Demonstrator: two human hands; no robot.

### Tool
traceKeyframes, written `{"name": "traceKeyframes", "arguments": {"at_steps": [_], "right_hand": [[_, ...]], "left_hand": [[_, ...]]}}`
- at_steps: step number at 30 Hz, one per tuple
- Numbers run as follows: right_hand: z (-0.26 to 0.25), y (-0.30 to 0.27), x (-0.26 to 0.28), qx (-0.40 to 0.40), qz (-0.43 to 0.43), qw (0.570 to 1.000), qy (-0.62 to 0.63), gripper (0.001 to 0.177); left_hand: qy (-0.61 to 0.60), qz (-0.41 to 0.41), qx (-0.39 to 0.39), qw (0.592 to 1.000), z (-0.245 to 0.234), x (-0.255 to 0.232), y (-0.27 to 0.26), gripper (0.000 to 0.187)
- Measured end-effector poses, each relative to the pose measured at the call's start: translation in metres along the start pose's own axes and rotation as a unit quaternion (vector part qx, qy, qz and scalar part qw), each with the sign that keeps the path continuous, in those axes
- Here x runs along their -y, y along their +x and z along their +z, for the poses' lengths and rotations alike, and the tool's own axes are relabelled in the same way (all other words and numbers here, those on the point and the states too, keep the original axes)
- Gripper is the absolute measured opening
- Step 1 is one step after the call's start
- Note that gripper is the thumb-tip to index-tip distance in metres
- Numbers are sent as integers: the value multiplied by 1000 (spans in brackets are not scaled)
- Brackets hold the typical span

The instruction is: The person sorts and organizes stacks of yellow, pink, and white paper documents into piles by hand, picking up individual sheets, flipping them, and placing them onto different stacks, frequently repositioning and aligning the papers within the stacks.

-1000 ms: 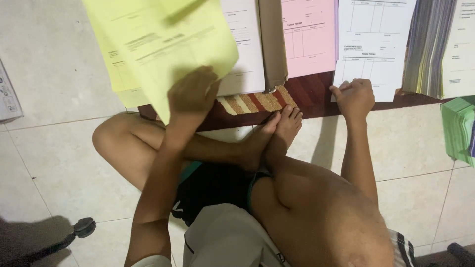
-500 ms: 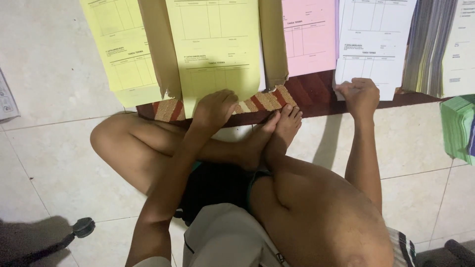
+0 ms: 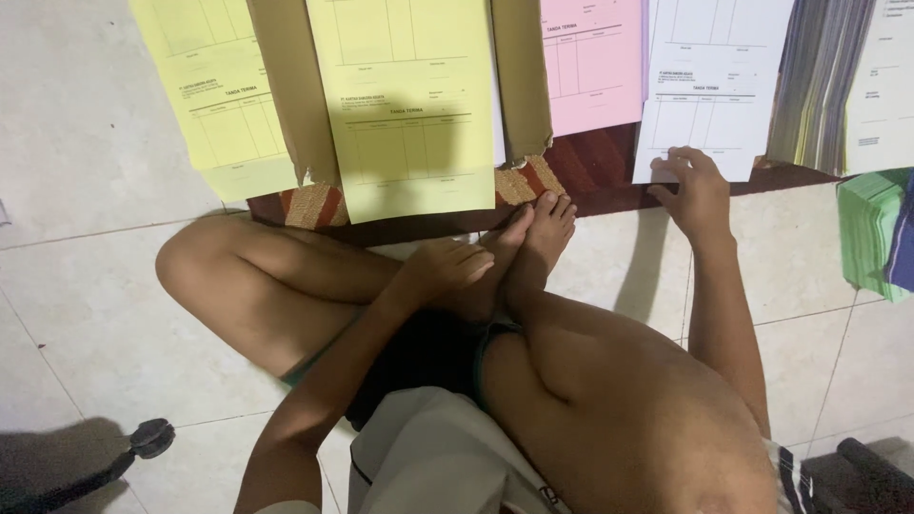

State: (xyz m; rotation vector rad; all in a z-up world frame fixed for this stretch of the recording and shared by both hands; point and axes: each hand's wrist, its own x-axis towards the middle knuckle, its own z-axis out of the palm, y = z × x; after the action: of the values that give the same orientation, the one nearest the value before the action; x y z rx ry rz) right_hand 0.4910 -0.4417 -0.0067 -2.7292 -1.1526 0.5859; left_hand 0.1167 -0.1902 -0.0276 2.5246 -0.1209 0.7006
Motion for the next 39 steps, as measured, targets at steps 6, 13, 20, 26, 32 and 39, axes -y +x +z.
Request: {"name": "traceKeyframes", "arguments": {"at_steps": [6, 13, 20, 26, 32, 39], "right_hand": [[-3, -3, -11, -22, -52, 995, -86, 17], [-2, 0, -23, -48, -88, 995, 25, 5], [12, -8, -14, -97, -104, 990, 3, 6], [16, -7, -11, -143, -141, 980, 0, 8], [11, -9, 9, -164, -150, 975, 1, 8], [30, -17, 27, -197, -164, 962, 93, 9]], "left_hand": [[17, 9, -10, 1000, -16, 2, 16, 8], [-11, -24, -10, 1000, -21, 1, 24, 9], [4, -17, -9, 1000, -14, -3, 20, 9], [-10, -31, -20, 999, -1, -3, 12, 11], [-79, -143, 30, 986, 24, -9, 8, 13], [-406, -419, 69, 809, 98, -28, 114, 24]]}}
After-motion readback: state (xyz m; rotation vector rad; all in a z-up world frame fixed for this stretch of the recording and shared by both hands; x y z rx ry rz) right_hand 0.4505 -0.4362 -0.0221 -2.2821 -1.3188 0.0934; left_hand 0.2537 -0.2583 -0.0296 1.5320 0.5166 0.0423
